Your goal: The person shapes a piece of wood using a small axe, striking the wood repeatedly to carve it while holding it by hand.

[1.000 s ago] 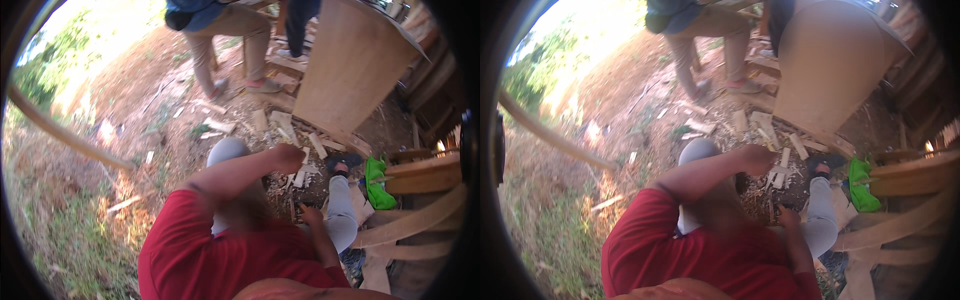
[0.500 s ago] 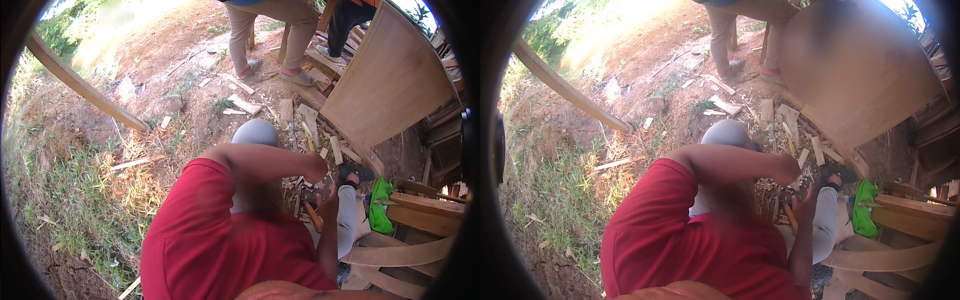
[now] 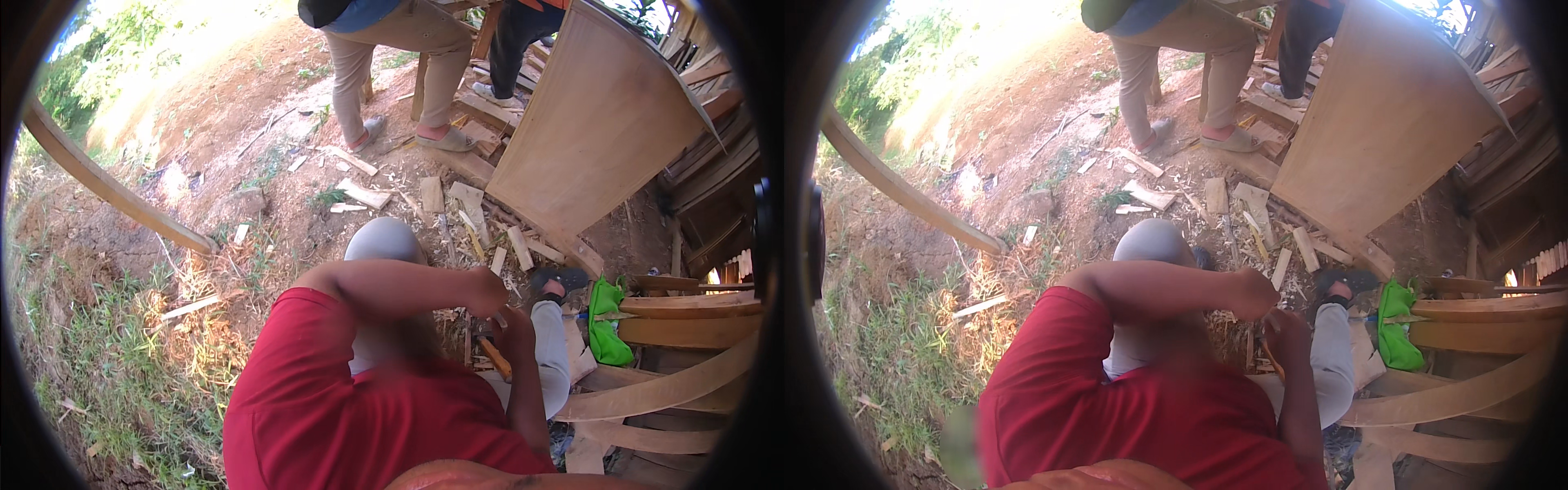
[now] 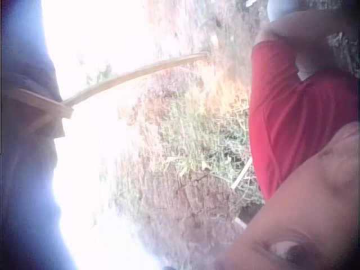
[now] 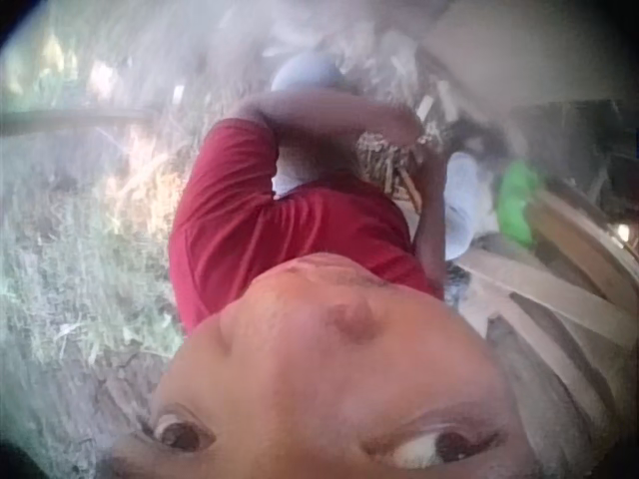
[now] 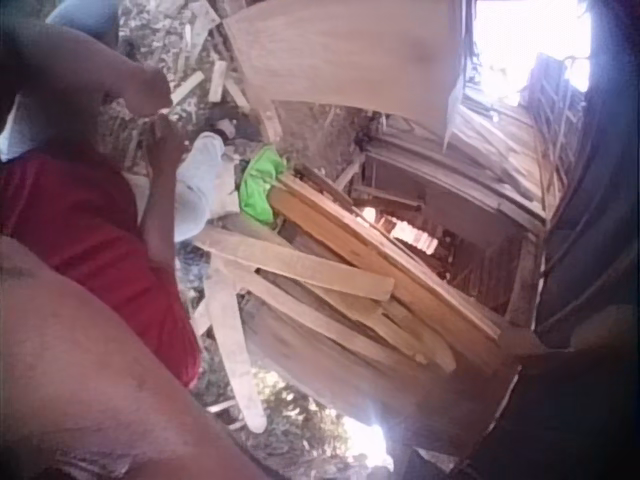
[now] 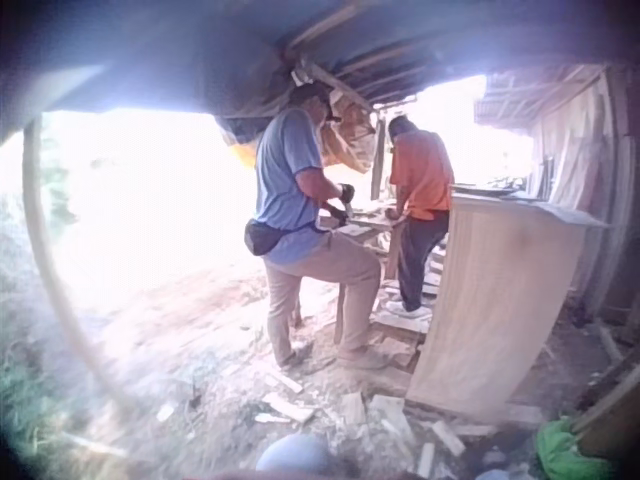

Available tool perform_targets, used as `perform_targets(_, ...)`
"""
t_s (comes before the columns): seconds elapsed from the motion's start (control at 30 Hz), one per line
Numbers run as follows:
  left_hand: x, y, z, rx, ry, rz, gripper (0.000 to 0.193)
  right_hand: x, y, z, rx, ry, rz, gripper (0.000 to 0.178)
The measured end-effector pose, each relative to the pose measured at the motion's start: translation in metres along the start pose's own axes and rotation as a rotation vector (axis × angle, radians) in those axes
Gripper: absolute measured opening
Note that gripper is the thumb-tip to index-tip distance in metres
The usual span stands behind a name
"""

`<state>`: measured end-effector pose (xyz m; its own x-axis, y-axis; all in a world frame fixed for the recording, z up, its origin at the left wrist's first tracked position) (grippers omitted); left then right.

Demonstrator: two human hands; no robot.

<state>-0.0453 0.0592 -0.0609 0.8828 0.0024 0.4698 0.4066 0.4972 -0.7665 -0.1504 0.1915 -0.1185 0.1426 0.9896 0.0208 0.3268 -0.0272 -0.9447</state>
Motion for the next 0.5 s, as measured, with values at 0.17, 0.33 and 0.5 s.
perform_targets(0.17, 0.005, -0.017, -0.014, 0.178, -0.114, 0.304, 0.05, 0.023, 0.011, 0.042, -0.047, 0.11, 0.104, 0.028)
perform_targets(0.33, 0.087, -0.068, -0.064, 0.363, -0.311, 0.609, 0.055, 0.045, 0.05, 0.12, -0.546, 0.598, -0.044, 0.029)
perform_targets(0.5, 0.189, -0.02, -0.107, 0.305, -0.655, 0.879, 0.055, 0.067, 0.111, 0.156, -1.115, 0.749, -0.066, 0.022)
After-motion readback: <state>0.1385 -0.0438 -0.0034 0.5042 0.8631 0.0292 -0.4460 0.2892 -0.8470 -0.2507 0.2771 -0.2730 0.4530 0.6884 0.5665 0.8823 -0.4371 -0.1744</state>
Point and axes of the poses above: each hand's wrist, its own x-axis away from the middle knuckle, its own y-axis out of the palm, z = x × y, the point moved 4 cm from there along -x, towards the middle knuckle, and after that the axes turned 7 degrees about x, right-handed, at the moved point
